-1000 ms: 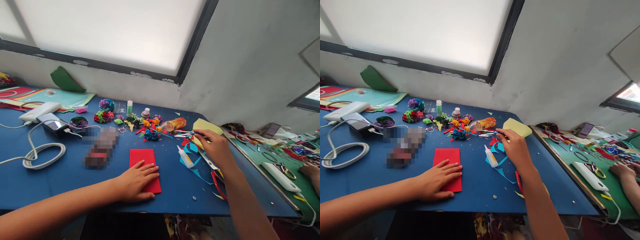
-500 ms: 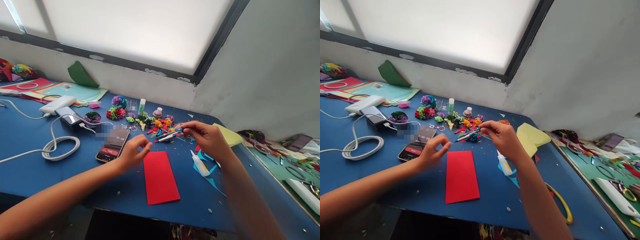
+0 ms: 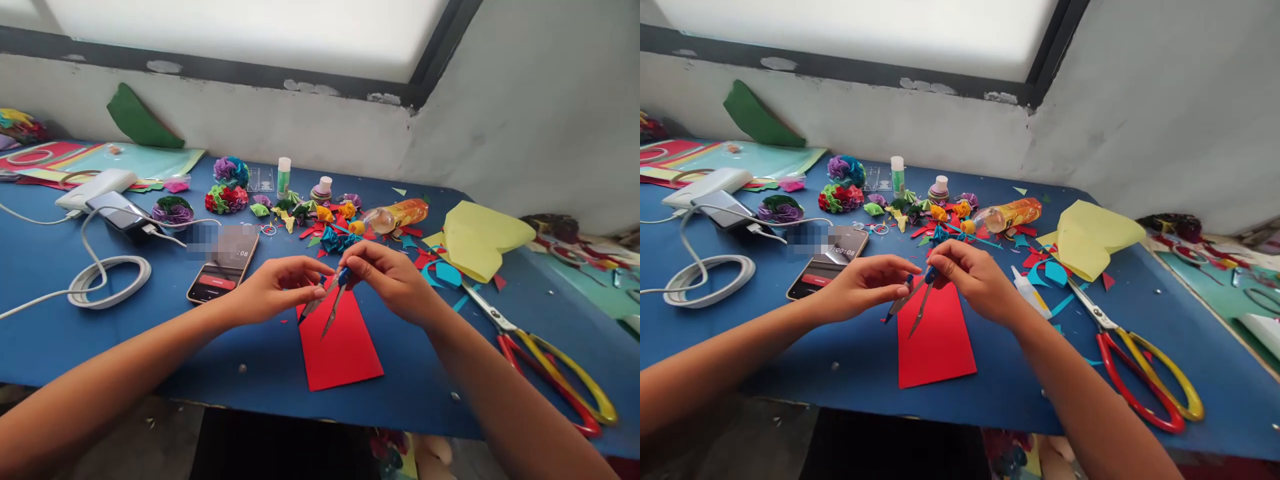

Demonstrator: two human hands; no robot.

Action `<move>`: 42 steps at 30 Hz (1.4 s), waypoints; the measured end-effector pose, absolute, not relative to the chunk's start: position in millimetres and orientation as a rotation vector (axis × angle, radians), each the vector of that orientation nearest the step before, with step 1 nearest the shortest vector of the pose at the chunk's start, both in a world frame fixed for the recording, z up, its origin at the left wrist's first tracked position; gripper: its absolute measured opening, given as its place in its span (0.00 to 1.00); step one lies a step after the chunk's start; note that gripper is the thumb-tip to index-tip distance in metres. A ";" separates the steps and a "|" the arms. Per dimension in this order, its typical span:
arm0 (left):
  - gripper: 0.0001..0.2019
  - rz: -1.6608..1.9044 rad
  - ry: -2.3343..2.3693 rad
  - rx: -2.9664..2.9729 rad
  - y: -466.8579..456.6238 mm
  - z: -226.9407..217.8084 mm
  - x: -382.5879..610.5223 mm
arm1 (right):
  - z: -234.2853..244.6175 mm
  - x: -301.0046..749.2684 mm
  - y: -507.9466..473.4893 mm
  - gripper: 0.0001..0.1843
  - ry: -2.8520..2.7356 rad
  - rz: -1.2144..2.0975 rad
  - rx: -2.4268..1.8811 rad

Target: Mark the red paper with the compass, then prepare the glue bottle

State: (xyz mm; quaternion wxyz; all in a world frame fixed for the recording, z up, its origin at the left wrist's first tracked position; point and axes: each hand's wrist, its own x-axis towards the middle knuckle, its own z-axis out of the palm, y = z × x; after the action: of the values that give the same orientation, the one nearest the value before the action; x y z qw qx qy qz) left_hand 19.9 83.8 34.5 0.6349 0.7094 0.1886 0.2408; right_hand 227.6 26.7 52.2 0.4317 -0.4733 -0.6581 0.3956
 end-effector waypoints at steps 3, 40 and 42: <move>0.15 0.483 0.431 1.571 81.6 36.8 20.0 | 51.1 225.9 28.8 0.17 -1.566 1.040 -1.159; 0.13 0.465 0.512 1.524 76.4 26.8 21.0 | 46.8 220.9 28.1 0.15 -1.517 1.030 -1.148; 0.13 0.471 0.507 1.541 76.0 26.3 20.4 | 46.3 220.2 27.9 0.16 -1.511 1.035 -1.138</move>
State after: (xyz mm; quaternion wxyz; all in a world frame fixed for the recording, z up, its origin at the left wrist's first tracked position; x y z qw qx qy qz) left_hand 20.4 76.0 26.3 0.6641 0.6820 0.2243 0.2087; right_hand 220.2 27.9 46.3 0.4730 -0.4652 -0.6173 0.4229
